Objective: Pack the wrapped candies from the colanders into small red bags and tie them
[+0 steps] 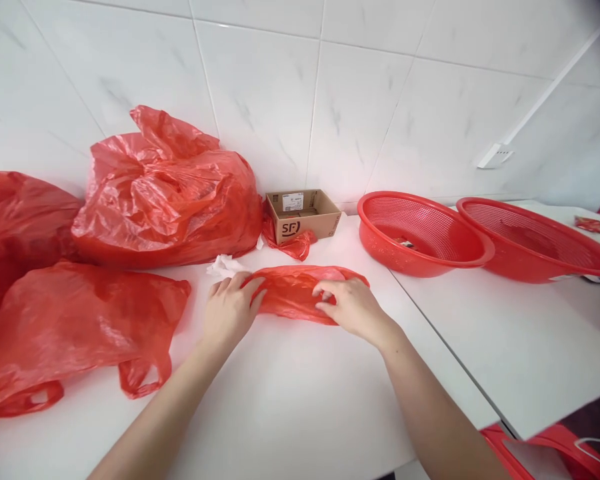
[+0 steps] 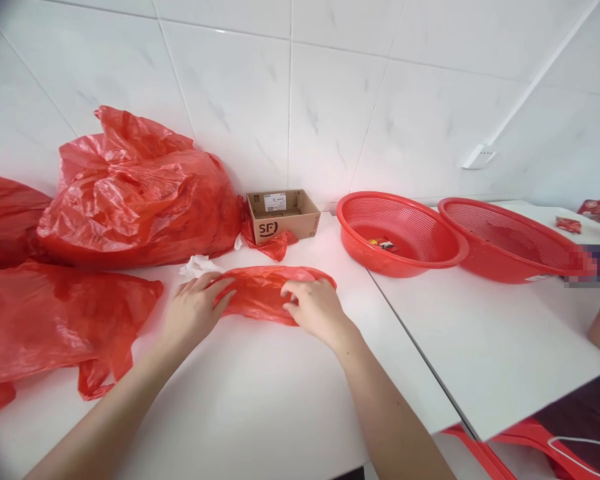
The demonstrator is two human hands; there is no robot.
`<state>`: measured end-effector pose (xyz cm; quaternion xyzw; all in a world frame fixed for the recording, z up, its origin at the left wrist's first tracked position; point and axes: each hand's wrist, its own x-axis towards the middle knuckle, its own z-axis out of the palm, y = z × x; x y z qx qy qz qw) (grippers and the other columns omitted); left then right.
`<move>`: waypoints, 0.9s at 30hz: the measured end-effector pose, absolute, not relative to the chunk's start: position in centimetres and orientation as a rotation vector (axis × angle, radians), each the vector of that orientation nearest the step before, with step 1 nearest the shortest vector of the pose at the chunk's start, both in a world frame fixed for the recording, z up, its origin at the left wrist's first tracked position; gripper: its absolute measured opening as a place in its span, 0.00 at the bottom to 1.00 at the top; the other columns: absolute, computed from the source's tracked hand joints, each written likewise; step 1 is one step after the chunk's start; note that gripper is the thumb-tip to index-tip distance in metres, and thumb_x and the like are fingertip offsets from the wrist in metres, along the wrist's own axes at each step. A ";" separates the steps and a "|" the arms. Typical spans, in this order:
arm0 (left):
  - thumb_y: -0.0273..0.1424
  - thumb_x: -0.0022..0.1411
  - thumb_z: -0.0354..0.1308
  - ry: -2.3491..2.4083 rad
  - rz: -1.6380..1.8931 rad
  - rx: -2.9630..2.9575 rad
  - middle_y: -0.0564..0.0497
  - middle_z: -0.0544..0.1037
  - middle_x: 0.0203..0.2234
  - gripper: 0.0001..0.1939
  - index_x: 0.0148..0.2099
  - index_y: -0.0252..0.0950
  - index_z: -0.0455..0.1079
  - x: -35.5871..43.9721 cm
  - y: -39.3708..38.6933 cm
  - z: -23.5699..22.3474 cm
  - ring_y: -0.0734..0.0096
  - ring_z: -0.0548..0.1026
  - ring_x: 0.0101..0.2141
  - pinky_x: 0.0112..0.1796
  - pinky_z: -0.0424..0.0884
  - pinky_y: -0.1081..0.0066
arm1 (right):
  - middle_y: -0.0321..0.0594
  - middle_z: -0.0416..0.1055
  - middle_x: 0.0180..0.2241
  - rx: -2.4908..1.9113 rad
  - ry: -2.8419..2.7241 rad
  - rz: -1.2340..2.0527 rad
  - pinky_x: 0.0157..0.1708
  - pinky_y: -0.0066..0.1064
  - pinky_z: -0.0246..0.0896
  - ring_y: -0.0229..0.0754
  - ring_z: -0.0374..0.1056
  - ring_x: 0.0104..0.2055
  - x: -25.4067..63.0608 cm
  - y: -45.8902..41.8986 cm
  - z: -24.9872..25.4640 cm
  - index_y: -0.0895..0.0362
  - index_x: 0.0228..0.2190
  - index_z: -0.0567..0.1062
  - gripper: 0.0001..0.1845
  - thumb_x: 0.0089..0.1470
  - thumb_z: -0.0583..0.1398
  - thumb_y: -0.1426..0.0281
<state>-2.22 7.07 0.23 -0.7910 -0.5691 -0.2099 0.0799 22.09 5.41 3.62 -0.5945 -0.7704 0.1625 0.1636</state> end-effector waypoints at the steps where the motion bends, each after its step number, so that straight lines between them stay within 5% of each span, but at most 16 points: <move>1: 0.33 0.68 0.48 -1.706 -0.624 -2.389 0.41 0.77 0.42 0.18 0.52 0.36 0.75 -2.3 7.4 -0.3 0.50 0.76 0.39 0.43 0.71 0.52 | 0.35 0.79 0.35 -1.697 -2.190 0.519 0.40 0.38 0.64 0.44 0.73 0.37 22.0 5.3 3.5 0.49 0.39 0.79 0.11 0.54 0.61 0.71; 8: 0.27 0.64 0.47 -1.775 -0.924 -2.449 0.49 0.70 0.33 0.25 0.63 0.36 0.65 -2.9 7.0 -2.2 0.69 0.73 0.31 0.32 0.72 0.72 | 0.39 0.77 0.47 -1.554 -2.291 0.585 0.44 0.40 0.65 0.50 0.71 0.49 19.8 4.4 2.6 0.49 0.49 0.77 0.19 0.56 0.59 0.73; 15: 0.22 0.57 0.46 -1.873 -1.128 -2.930 0.49 0.69 0.55 0.34 0.64 0.48 0.64 -1.5 5.2 -1.4 0.68 0.77 0.42 0.32 0.75 0.75 | 0.42 0.70 0.57 -1.462 -2.282 0.325 0.55 0.41 0.61 0.48 0.64 0.57 19.6 6.0 0.9 0.53 0.53 0.74 0.21 0.62 0.52 0.74; 19: 0.23 0.57 0.48 -1.952 -1.122 -3.003 0.50 0.63 0.64 0.36 0.67 0.46 0.59 -1.5 5.5 -0.5 0.60 0.73 0.54 0.43 0.77 0.70 | 0.48 0.62 0.62 -1.744 -2.327 0.423 0.55 0.51 0.59 0.59 0.61 0.61 21.5 6.7 1.0 0.49 0.62 0.65 0.36 0.52 0.62 0.71; 22: 0.24 0.55 0.49 -1.937 -1.090 -2.805 0.47 0.58 0.67 0.38 0.69 0.38 0.56 -3.0 6.8 -0.2 0.55 0.59 0.65 0.60 0.63 0.59 | 0.47 0.68 0.58 -1.892 -2.415 0.685 0.38 0.39 0.69 0.57 0.71 0.51 22.8 6.4 2.3 0.42 0.66 0.55 0.52 0.42 0.63 0.75; 24: 0.24 0.53 0.50 -1.971 -1.015 -2.674 0.45 0.54 0.69 0.41 0.70 0.36 0.52 -4.0 7.7 0.2 0.52 0.62 0.63 0.59 0.65 0.57 | 0.46 0.68 0.59 -1.949 -2.521 0.739 0.33 0.36 0.68 0.58 0.72 0.50 23.5 6.2 3.4 0.40 0.66 0.54 0.56 0.37 0.64 0.77; 27: 0.25 0.52 0.51 -1.945 -0.909 -2.640 0.44 0.52 0.69 0.44 0.71 0.40 0.47 -4.6 8.1 1.4 0.56 0.75 0.49 0.44 0.77 0.61 | 0.44 0.63 0.63 -1.922 -2.673 0.689 0.44 0.42 0.68 0.62 0.64 0.60 24.1 5.9 4.8 0.41 0.63 0.61 0.55 0.32 0.66 0.77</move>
